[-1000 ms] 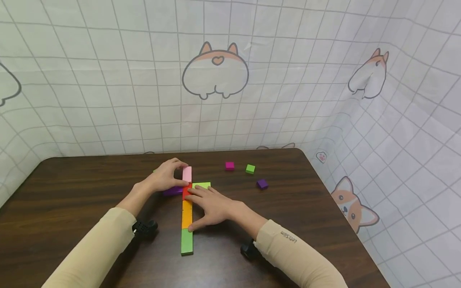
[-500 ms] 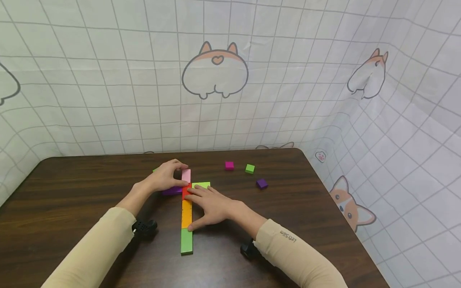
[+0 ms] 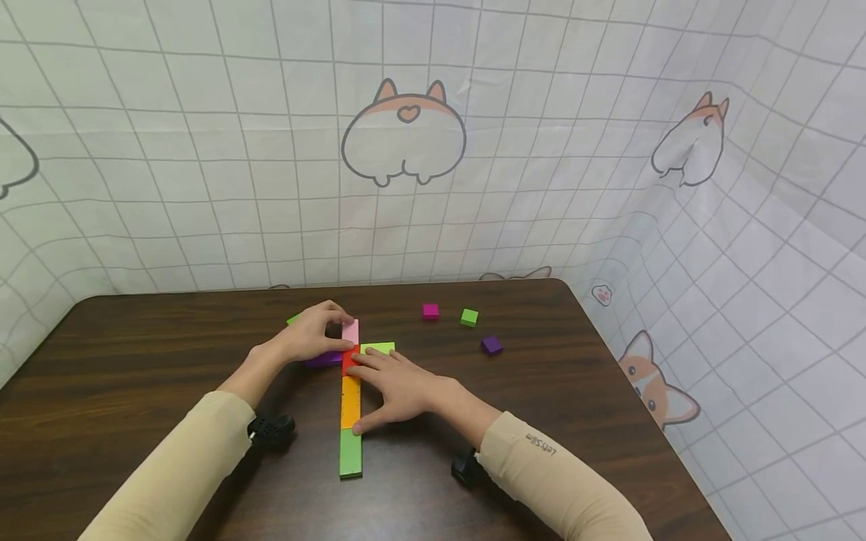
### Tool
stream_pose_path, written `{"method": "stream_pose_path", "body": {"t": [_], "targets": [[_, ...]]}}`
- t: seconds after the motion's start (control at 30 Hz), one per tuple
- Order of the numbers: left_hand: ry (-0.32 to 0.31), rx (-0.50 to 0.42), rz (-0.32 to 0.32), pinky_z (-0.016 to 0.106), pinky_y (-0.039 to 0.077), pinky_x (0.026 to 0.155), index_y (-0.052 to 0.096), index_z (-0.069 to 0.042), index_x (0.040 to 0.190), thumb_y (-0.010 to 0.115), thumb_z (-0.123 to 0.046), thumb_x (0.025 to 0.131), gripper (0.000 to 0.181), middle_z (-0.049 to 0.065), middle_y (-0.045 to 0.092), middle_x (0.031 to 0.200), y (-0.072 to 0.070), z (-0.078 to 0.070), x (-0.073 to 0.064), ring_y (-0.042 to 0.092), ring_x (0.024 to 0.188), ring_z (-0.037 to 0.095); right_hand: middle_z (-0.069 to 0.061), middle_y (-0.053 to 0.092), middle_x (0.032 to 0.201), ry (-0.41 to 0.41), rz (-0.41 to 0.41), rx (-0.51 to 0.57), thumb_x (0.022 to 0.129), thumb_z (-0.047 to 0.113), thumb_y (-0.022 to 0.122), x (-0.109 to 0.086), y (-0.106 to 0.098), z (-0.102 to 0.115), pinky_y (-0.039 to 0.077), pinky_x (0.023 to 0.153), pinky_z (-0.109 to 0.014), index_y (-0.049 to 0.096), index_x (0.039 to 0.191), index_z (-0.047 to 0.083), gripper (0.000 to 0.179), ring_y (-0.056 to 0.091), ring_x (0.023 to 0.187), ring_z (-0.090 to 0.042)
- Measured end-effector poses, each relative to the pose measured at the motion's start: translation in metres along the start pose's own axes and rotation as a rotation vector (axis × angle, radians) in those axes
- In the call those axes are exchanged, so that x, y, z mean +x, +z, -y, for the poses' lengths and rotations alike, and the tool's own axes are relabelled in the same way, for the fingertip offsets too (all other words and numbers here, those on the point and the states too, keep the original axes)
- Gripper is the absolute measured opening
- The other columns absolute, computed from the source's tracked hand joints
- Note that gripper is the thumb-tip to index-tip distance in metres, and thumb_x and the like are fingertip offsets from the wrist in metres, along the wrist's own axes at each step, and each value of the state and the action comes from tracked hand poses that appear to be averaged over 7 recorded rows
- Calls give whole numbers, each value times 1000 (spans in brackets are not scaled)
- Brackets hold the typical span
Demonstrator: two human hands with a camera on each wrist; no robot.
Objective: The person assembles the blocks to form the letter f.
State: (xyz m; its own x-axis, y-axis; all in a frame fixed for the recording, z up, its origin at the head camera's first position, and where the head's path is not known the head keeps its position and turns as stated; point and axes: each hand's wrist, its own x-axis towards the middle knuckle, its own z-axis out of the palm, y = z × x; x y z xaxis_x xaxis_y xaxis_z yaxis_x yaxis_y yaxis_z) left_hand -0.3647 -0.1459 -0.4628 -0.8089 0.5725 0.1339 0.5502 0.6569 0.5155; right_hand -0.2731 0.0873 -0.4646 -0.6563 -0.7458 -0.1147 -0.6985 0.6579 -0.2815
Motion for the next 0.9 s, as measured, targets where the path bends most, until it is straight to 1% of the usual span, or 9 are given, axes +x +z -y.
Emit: {"method": "stream_pose_path", "body": {"t": [0.17,0.37,0.53,0.67,0.77,0.9], "targets": [[2,2,1,50,49,101,68,1,131,81,-28,91,51,18,56,130,0,-1,0,58,115,35,-5,23,168,-11,-6,-3,88,68,68,1,0,0,14,121,-56,32,163,19,96,13,156,-25],[-14,-12,5,49,49,101,67,1,132,80,-26,91,51,17,56,131,0,-2,0,58,114,34,-4,23,168,-8,-2,-2,88,68,68,1,-1,-1,13,122,-56,32,163,20,96,13,156,-24],[-7,-20,3,50,49,102,67,1,133,79,-27,92,51,18,55,132,0,0,0,57,116,34,-4,23,169,-6,1,6,88,67,68,1,-2,-1,13,122,-56,32,163,20,96,13,156,-23],[7,-40,-33,53,46,104,66,2,133,77,-27,94,50,18,55,132,-3,5,-2,56,119,36,-4,23,169,-3,6,11,88,67,68,1,-3,0,12,122,-55,32,163,20,96,11,156,-23],[12,-51,-81,55,46,104,65,4,131,75,-22,95,46,19,57,130,-8,9,-4,57,120,38,-3,22,169,0,5,13,87,68,68,1,-3,0,12,122,-55,32,163,20,96,10,156,-23],[-5,-35,-153,54,48,101,66,5,128,73,-18,97,40,20,58,125,-14,15,-6,59,116,39,-3,22,169,2,1,17,87,68,68,1,-4,-1,12,122,-56,32,163,20,96,9,156,-23]]}}
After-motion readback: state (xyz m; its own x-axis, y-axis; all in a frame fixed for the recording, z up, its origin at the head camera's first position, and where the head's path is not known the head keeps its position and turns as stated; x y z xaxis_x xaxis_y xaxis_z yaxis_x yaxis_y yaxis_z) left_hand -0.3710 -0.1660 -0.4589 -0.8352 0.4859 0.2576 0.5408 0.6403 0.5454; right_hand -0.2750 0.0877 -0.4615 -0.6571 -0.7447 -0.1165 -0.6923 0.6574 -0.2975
